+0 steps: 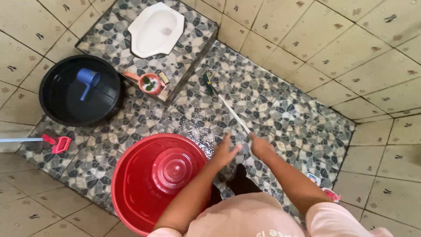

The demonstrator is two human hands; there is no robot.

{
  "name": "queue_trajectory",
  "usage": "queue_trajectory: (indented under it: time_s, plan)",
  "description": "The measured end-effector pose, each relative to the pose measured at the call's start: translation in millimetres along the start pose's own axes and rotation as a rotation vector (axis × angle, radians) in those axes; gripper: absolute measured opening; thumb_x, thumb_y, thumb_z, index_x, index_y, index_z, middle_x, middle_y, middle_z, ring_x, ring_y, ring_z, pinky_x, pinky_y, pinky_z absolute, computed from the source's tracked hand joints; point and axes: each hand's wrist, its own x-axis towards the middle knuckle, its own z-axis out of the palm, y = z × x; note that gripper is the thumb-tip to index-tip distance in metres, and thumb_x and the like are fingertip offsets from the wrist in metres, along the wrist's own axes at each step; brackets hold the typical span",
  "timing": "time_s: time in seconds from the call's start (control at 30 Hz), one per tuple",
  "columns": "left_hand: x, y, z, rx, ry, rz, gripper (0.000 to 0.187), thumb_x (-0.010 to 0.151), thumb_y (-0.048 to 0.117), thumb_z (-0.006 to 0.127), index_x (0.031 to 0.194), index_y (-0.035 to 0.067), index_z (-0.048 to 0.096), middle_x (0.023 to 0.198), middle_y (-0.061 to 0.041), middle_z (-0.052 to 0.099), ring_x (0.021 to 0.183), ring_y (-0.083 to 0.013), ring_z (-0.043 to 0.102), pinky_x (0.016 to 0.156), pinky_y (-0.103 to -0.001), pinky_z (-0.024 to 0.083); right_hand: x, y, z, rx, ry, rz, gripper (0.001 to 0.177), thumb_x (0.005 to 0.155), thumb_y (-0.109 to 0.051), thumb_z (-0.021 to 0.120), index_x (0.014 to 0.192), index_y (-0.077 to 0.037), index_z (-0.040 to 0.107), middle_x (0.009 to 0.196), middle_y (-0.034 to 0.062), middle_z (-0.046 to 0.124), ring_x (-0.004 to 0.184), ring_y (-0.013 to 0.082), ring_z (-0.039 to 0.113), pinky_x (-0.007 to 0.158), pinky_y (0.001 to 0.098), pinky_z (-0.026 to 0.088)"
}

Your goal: Cleaning and rinsing a white PVC pipe in a bathroom setting using a bucket and water scoop.

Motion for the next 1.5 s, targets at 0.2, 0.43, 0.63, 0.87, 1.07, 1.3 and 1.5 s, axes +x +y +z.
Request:
queue_trajectory:
  time_s: [0.2,0.43,0.63,0.87,1.07,1.3,1.5]
  plan:
    - [22,-67,5,-0.114,0.041,0.071,0.076,0.096,0.05,0.063,0.153,0.006,0.039,0.145,-0.022,0.06,0.128,-0.0327,0.064,0.106,-0.039,0.048,-48,82,29,-0.219,-0.198,0.086,0.066,0.101,-0.013,0.041,0.161,-0.035,0.024,0.126,0.0207,0.069,0.114,0.0382,0.07,0.095,0.0531,0.057]
    - [14,-7,-2,-0.024,0.073,-0.001,0.069,0.096,0.049,0.062,0.149,0.007,0.046,0.135,-0.023,0.064,0.111,-0.0361,0.07,0.098,-0.042,0.053,131,52,49,-0.017,-0.01,0.002,0.059,0.115,-0.047,0.02,0.135,-0.01,0.061,0.123,0.0194,0.073,0.111,0.0417,0.071,0.099,0.0555,0.052]
    - [29,-20,9,0.156,0.213,0.039,0.071,0.1,0.047,0.063,0.146,-0.005,0.047,0.151,-0.028,0.048,0.144,-0.0402,0.043,0.12,-0.043,0.033,93,70,8,-0.024,-0.097,-0.065,0.064,0.115,-0.048,0.016,0.137,-0.009,0.061,0.125,0.0197,0.071,0.115,0.0408,0.068,0.099,0.0534,0.051]
    - [38,-5,13,0.147,0.251,0.001,0.076,0.097,0.044,0.063,0.152,-0.003,0.038,0.161,-0.024,0.037,0.153,-0.0359,0.031,0.124,-0.04,0.025,-6,148,-6,-0.308,-0.267,-0.119,0.071,0.101,-0.013,0.045,0.164,-0.035,0.02,0.131,0.0163,0.066,0.116,0.0362,0.068,0.094,0.0503,0.055]
    - [66,19,7,0.153,0.233,0.085,0.08,0.095,0.041,0.066,0.153,-0.004,0.035,0.159,-0.027,0.038,0.151,-0.0388,0.032,0.123,-0.041,0.026,46,75,-57,-0.139,-0.184,-0.108,0.048,0.106,-0.024,0.039,0.153,-0.015,0.042,0.117,0.0168,0.074,0.104,0.0361,0.074,0.084,0.0512,0.059]
    - [74,-3,-45,0.28,0.346,0.325,0.047,0.093,0.028,0.069,0.13,-0.001,0.065,0.147,-0.032,0.051,0.138,-0.0489,0.041,0.108,-0.048,0.036,26,108,-11,-0.251,-0.208,-0.17,0.07,0.101,-0.018,0.044,0.165,-0.022,0.016,0.126,0.0199,0.067,0.109,0.0372,0.071,0.091,0.0515,0.057]
    - [90,19,-80,0.22,0.302,0.195,0.034,0.099,0.028,0.066,0.082,-0.001,0.072,0.077,-0.026,0.065,0.073,-0.0457,0.065,0.068,-0.051,0.052,40,100,-1,-0.131,-0.225,0.009,0.064,0.102,-0.013,0.041,0.162,-0.03,0.024,0.133,0.0178,0.066,0.119,0.0375,0.067,0.098,0.0525,0.054]
